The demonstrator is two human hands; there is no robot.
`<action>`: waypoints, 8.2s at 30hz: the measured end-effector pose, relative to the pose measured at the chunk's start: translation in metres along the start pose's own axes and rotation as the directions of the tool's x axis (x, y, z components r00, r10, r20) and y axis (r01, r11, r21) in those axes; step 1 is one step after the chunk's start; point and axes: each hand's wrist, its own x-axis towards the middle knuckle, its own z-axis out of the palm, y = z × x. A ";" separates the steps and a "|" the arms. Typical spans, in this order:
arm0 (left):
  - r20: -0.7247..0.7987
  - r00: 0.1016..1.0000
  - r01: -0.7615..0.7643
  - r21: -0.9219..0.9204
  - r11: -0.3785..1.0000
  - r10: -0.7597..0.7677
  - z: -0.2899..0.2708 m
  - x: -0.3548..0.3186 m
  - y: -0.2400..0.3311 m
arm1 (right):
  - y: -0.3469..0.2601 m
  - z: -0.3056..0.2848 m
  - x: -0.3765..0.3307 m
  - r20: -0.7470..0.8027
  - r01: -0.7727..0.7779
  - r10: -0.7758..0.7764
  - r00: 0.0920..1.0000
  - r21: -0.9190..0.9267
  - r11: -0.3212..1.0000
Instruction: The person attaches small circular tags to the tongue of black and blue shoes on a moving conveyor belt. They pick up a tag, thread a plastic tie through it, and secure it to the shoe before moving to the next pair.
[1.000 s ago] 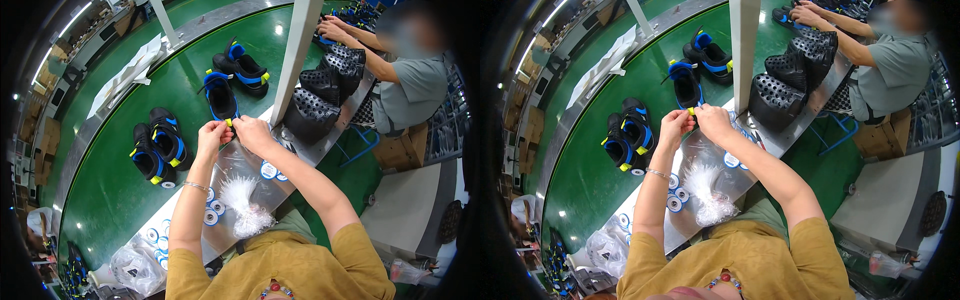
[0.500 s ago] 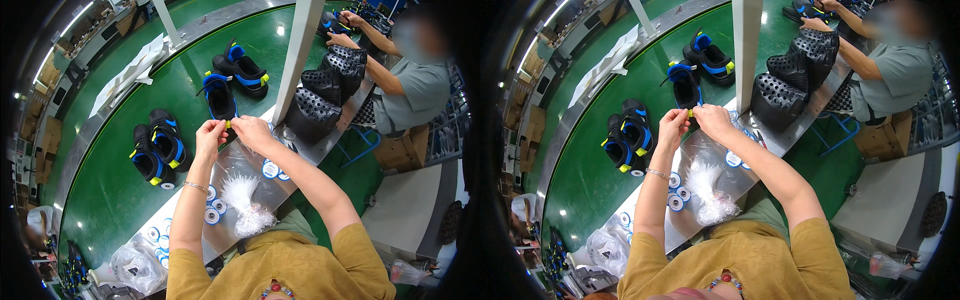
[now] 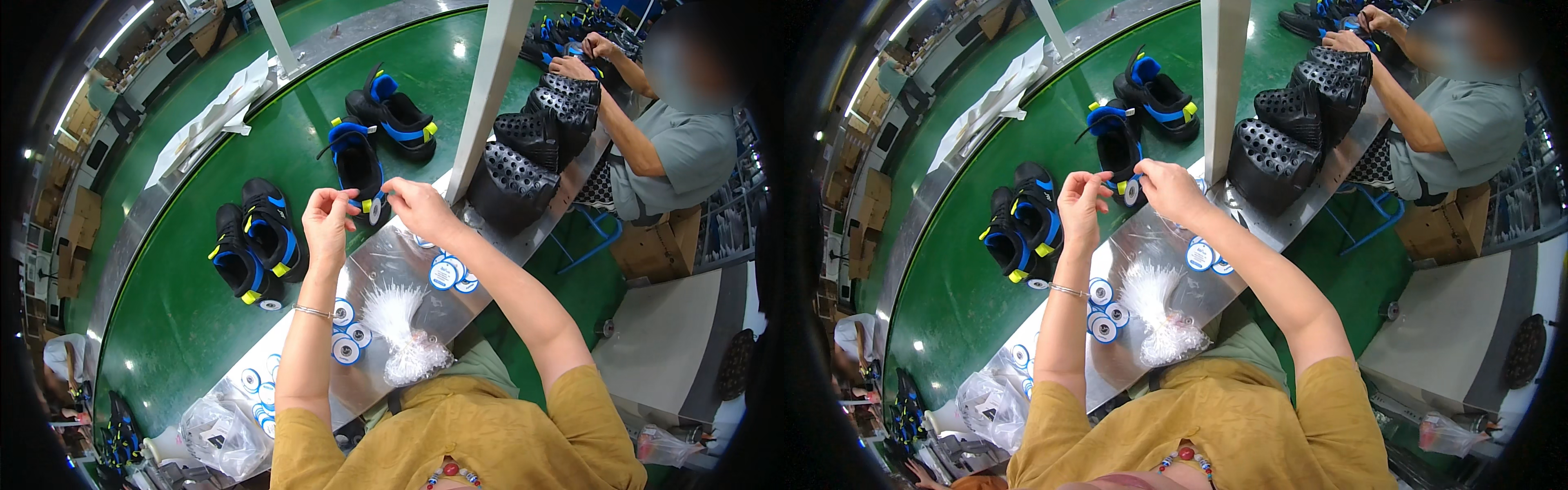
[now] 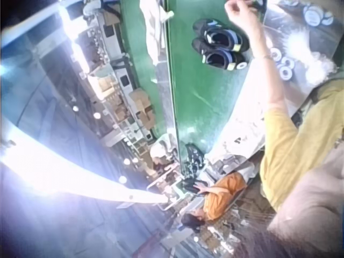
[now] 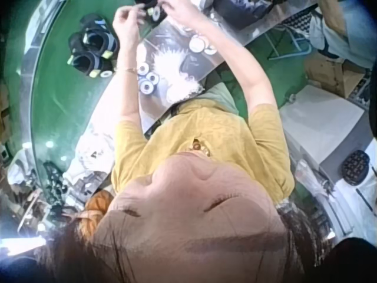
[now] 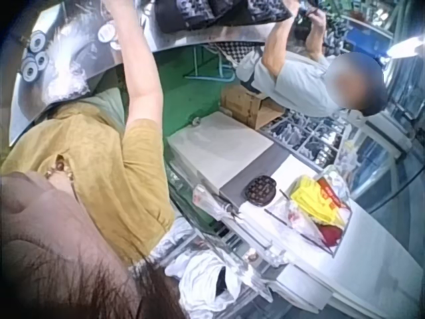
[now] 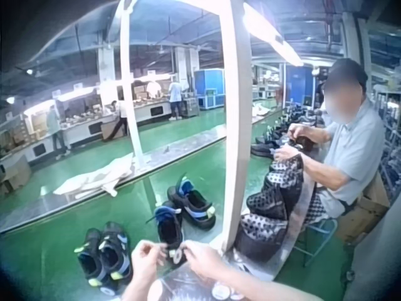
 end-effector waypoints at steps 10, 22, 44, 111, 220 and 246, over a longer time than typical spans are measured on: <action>0.152 0.988 0.022 0.116 0.993 -0.039 0.001 0.000 -0.007 | -0.021 0.006 0.011 -0.042 -0.010 0.020 0.999 0.217 0.976; 0.042 0.996 0.078 0.049 0.996 -0.080 0.003 -0.009 -0.003 | -0.024 0.002 0.018 0.148 -0.356 0.342 0.928 0.623 0.697; 0.116 0.977 -0.213 0.445 0.870 0.179 -0.025 -0.010 0.007 | -0.018 0.037 0.027 0.202 -0.285 0.202 0.958 0.679 0.676; 0.172 0.979 0.049 0.328 0.943 -0.111 -0.055 -0.007 0.035 | -0.030 0.035 0.041 0.456 -0.193 -0.052 0.888 0.475 0.858; 0.044 0.935 -0.198 0.888 0.415 0.351 -0.068 -0.026 -0.017 | -0.037 0.071 0.041 0.423 0.668 -0.537 0.730 -0.608 0.429; -0.300 0.934 0.134 0.800 0.585 0.196 -0.160 0.026 -0.017 | -0.013 0.073 0.060 0.392 0.463 -0.300 0.870 -0.436 0.772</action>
